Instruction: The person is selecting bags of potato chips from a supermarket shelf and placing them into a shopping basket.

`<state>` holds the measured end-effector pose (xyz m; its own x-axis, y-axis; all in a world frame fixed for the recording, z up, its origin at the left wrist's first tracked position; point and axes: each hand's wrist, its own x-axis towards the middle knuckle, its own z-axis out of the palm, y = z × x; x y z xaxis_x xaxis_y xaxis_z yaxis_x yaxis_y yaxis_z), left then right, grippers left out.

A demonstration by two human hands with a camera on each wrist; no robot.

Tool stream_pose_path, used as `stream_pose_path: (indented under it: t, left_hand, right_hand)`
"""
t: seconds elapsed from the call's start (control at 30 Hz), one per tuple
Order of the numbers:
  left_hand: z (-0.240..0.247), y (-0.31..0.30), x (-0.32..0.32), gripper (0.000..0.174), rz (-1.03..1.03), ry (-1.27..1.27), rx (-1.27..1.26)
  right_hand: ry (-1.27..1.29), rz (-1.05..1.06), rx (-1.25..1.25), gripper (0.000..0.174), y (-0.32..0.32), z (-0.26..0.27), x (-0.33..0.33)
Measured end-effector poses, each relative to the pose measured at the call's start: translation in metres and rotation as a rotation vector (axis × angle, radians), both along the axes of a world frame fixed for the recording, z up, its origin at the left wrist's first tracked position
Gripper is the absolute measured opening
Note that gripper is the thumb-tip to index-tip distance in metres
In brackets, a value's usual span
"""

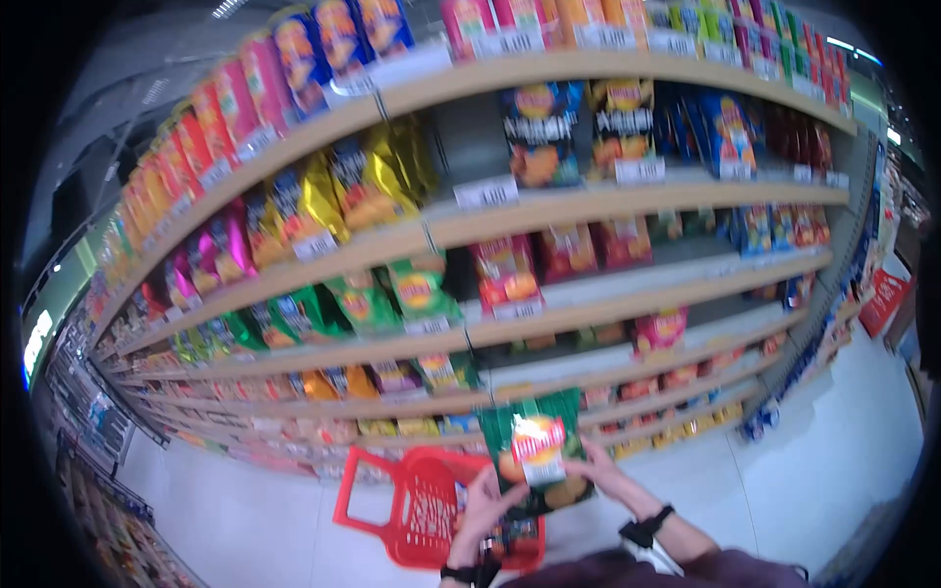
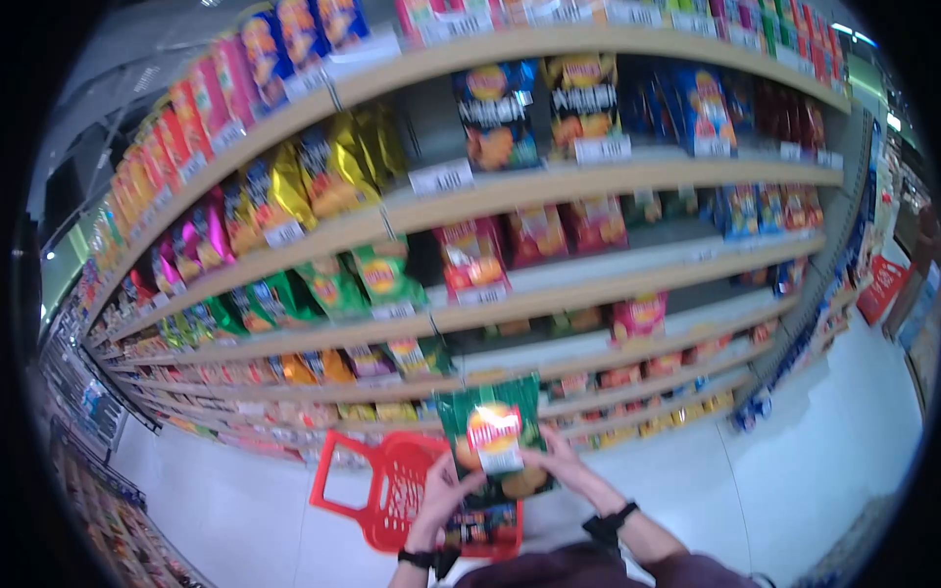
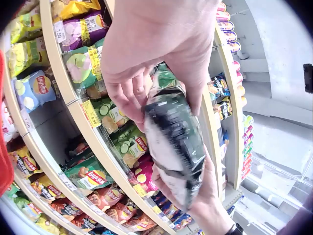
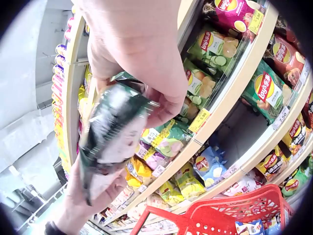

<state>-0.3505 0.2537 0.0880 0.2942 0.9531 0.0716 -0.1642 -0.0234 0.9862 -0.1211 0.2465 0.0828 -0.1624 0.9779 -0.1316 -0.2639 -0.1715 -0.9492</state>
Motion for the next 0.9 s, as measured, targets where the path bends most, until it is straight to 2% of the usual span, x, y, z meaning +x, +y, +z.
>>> stream_pose_path:
  t: [0.03,0.07,0.13,0.2,0.27,0.3,0.37,0.47,0.57,0.73,0.9]
  left_hand:
    - [-0.004,-0.003,-0.002,0.052,0.01,-0.035,-0.075]
    - [-0.008,-0.006,-0.004,0.056,0.076,-0.036,-0.232]
    - [-0.009,-0.015,-0.005,0.056,0.156,-0.022,-0.227]
    - [-0.012,-0.021,-0.019,0.059,0.139,0.155,-0.263]
    - [-0.018,-0.028,-0.026,0.06,0.116,0.046,-0.377]
    - [-0.036,-0.029,-0.032,0.059,0.123,0.036,-0.316]
    - [-0.029,-0.038,-0.036,0.052,0.122,0.037,-0.366]
    - [-0.027,-0.042,-0.042,0.045,0.084,0.024,-0.374]
    - [-0.027,-0.046,-0.043,0.041,0.092,0.017,-0.367]
    - [-0.026,-0.045,-0.039,0.04,0.1,0.019,-0.337]
    - [-0.025,-0.044,-0.033,0.036,0.091,0.033,-0.314]
  right_hand:
    - [-0.074,-0.005,0.04,0.07,0.003,-0.003,-0.002]
    - [-0.032,0.007,-0.084,0.069,-0.001,0.016,-0.008]
    - [-0.028,0.038,-0.079,0.068,0.0,0.008,-0.013]
    - [-0.003,0.065,-0.135,0.064,0.0,-0.011,-0.019]
    - [0.017,0.109,-0.173,0.061,-0.01,0.006,-0.026]
    - [0.014,0.125,-0.188,0.061,-0.011,0.001,-0.028]
    - [0.003,0.136,-0.203,0.058,-0.015,-0.006,-0.034]
    - [-0.03,0.124,-0.26,0.082,-0.018,-0.025,-0.041]
    - [-0.022,0.157,-0.255,0.091,-0.018,-0.036,-0.041]
    - [-0.018,0.126,-0.253,0.082,-0.022,-0.019,-0.039]
    - [0.032,0.1,-0.255,0.076,-0.024,-0.026,-0.036]
